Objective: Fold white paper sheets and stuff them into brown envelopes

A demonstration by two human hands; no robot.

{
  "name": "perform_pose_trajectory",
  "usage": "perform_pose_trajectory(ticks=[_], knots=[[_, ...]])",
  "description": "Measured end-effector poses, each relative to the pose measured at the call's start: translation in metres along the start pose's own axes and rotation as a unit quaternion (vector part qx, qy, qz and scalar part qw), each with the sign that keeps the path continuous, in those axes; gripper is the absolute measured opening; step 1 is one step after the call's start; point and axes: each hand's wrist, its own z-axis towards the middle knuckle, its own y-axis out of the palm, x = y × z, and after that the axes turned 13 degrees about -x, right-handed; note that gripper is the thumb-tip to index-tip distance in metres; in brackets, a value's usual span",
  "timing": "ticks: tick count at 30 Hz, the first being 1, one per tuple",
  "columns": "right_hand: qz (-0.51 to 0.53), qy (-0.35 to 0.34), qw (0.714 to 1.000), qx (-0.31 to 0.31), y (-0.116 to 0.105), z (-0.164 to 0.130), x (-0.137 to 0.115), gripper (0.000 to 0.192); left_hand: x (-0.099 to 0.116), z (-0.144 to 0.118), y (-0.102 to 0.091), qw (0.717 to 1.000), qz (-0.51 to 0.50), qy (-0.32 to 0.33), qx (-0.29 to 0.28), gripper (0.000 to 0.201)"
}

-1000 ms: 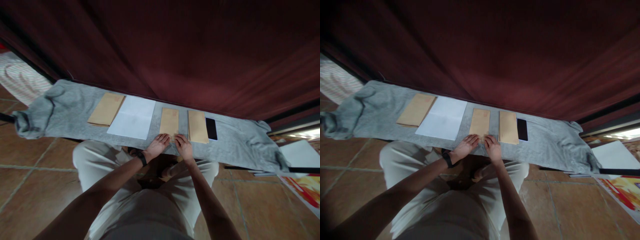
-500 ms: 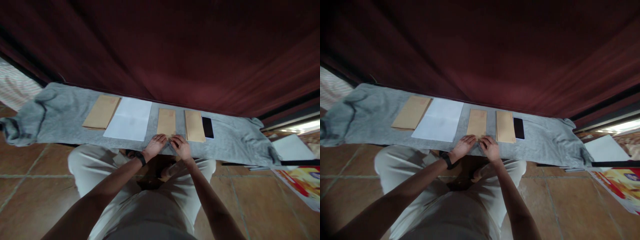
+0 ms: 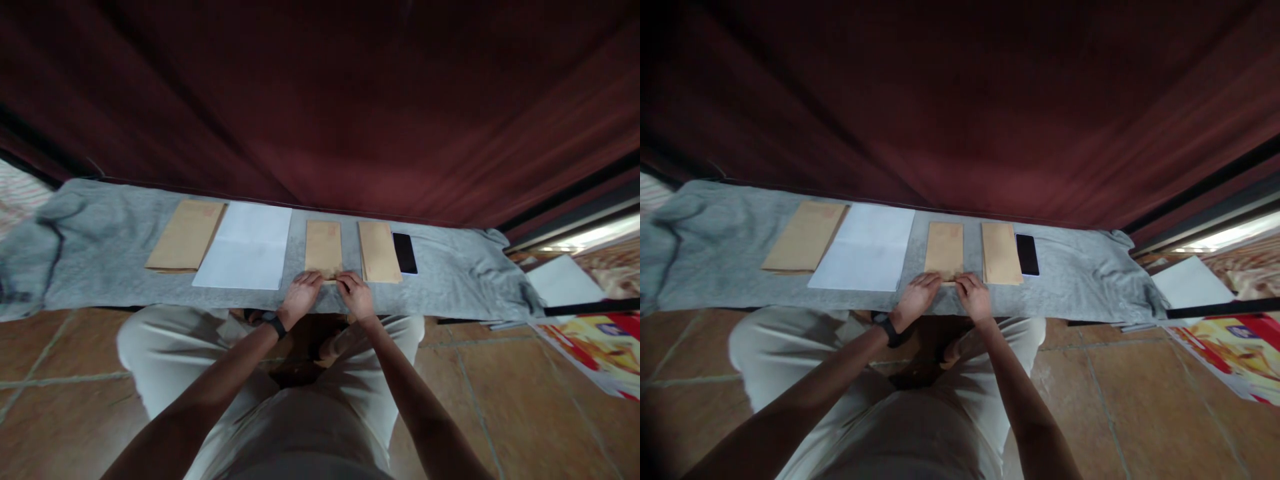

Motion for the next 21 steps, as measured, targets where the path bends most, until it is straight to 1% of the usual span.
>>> perform_pose_trajectory(ticks=[3,5,8,11,14,17,21], knots=[[-0.001,0.009,1.000,-0.005,0.000,0.000,-0.001,0.022,0.000,0.002,0.001,1.000,0.002,-0.018,0.014,0.026],[0.001,0.012,1.000,-0.006,0.000,0.001,0.000,0.022,0.001,0.002,0.003,1.000,0.015,-0.019,0.016,0.026],[-0.001,0.012,1.000,-0.005,0.001,0.001,0.000,0.021,0.003,-0.003,0.007,0.998,0.051,0.011,0.018,0.027],[-0.008,0.010,1.000,-0.007,0.001,0.000,0.000,0.021,0.004,-0.012,0.015,0.997,0.069,0.026,0.026,0.034],[-0.014,0.007,1.000,-0.006,0.002,0.000,0.001,0.020,0.004,-0.020,0.021,0.997,0.064,0.027,0.031,0.038],[-0.022,0.002,1.000,-0.007,0.001,0.000,0.001,0.022,0.004,-0.024,0.022,0.998,0.053,0.034,0.031,0.040],[-0.044,-0.006,0.999,-0.001,0.003,-0.005,-0.009,0.027,0.006,-0.029,0.020,0.998,0.044,0.036,0.018,0.049]])
